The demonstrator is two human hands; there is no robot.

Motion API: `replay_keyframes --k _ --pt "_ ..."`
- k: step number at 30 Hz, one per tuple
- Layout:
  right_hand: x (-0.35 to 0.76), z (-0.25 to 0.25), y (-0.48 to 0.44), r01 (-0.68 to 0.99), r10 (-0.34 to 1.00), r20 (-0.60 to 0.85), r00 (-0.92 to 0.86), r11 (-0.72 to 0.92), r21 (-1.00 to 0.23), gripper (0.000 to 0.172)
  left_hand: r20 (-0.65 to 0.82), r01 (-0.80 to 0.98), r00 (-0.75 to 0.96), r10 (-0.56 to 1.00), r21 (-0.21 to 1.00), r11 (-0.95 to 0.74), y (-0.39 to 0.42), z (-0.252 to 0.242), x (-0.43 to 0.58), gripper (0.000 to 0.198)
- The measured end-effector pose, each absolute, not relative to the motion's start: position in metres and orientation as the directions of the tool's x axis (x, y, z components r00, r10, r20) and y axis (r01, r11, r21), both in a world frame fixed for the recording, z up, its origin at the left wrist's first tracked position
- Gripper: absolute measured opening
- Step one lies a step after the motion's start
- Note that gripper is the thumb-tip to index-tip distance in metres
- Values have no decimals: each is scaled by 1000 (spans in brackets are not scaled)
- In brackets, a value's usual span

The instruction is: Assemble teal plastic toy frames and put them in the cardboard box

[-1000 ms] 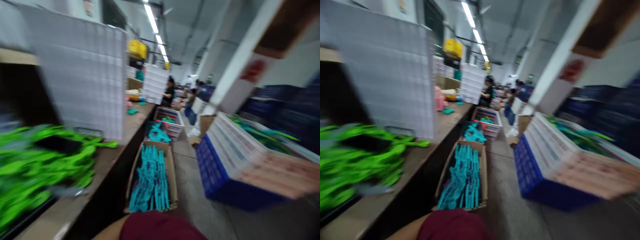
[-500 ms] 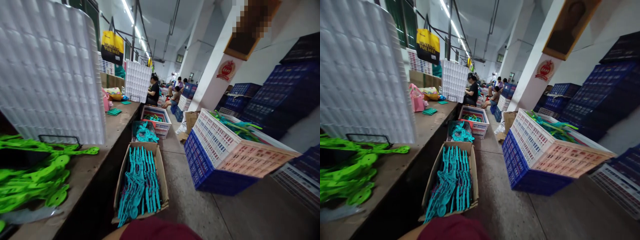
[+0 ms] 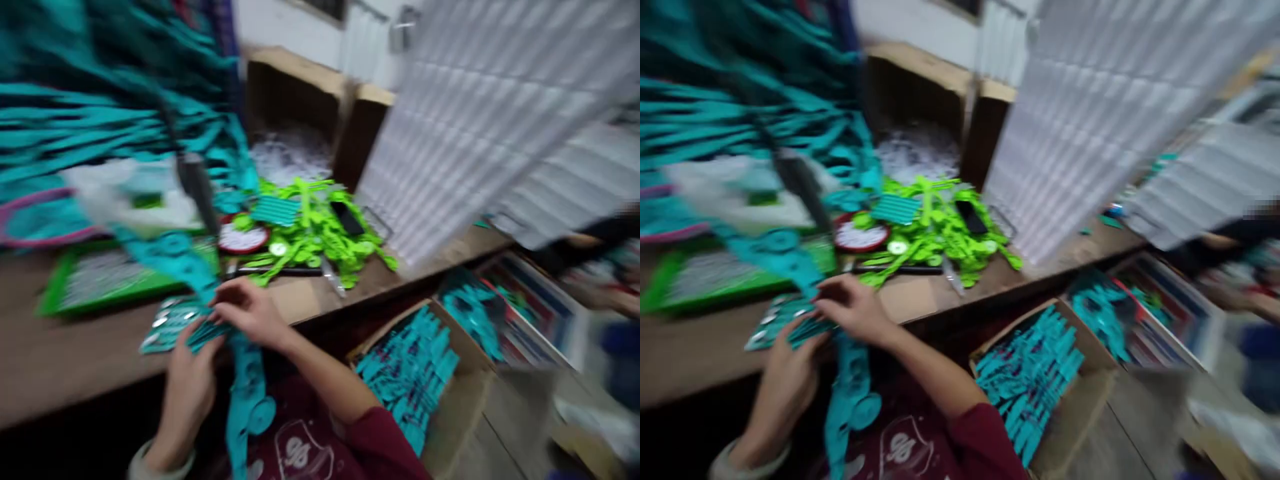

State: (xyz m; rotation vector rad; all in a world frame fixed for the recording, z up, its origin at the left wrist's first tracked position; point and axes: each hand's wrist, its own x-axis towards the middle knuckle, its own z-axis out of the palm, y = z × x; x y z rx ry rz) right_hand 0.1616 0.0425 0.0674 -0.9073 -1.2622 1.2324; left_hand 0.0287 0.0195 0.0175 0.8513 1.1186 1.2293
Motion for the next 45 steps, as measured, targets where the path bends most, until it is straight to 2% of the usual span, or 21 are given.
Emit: replay_keyframes --k 2,4,7,10,12,13,17,18,20,23,26,28,30,32,34,36,40,42,45 --pt "143 63 55 -231 970 224 -99 196 -953 34 -253 -340 -48 966 914 222 20 16 25 61" --pt "142 70 63 -238 956 293 15 288 -927 28 -289 -397 -37 957 883 251 24 18 28 64" --pt "154 92 70 -144 863 442 244 483 -864 22 -326 -464 -9 945 839 285 25 21 26 65" --pt "166 111 72 -44 689 567 452 652 -757 23 -333 -531 2 943 799 283 23 23 14 67" --pt "172 120 69 -22 625 590 511 696 -718 24 -316 -572 -10 949 780 254 23 23 5 67" --pt "175 123 67 -29 640 587 496 687 -726 24 -307 -586 -20 952 774 237 22 24 1 65" --pt "179 136 52 -51 819 522 236 547 -836 26 -283 -623 -55 958 759 188 17 31 -10 49" --pt "178 137 49 1 862 487 137 492 -871 25 -278 -634 -72 958 754 171 15 34 -12 46" --pt "174 138 42 223 924 367 -107 382 -897 20 -269 -655 -139 953 747 115 11 40 -17 43" --pt "165 129 36 555 866 51 -497 362 -749 24 -238 -650 -259 936 760 13 7 47 -28 40" --pt "155 115 35 639 734 -153 -662 445 -628 31 -205 -629 -309 929 776 -38 7 51 -36 36" --pt "149 106 37 631 688 -191 -700 470 -617 28 -200 -625 -317 927 780 -45 8 50 -38 34" --pt "144 98 41 582 645 -191 -740 472 -662 22 -203 -619 -339 919 783 -55 8 48 -39 35" --pt "141 91 46 480 588 -173 -790 418 -771 19 -204 -602 -377 903 795 -72 9 44 -40 37" --pt "139 84 50 344 539 -145 -829 288 -894 18 -201 -582 -405 892 809 -82 9 41 -41 41" --pt "137 78 51 255 539 -125 -833 174 -951 17 -197 -570 -421 885 816 -90 9 39 -42 46" --pt "130 73 43 260 582 -125 -804 154 -953 18 -199 -531 -502 842 839 -118 7 33 -39 51" --pt "126 73 38 191 609 -145 -780 11 -982 22 -193 -447 -563 804 889 -100 5 28 -37 52" --pt "121 73 38 -51 738 -197 -646 -299 -953 32 -188 -355 -541 820 934 -21 1 17 -38 52"
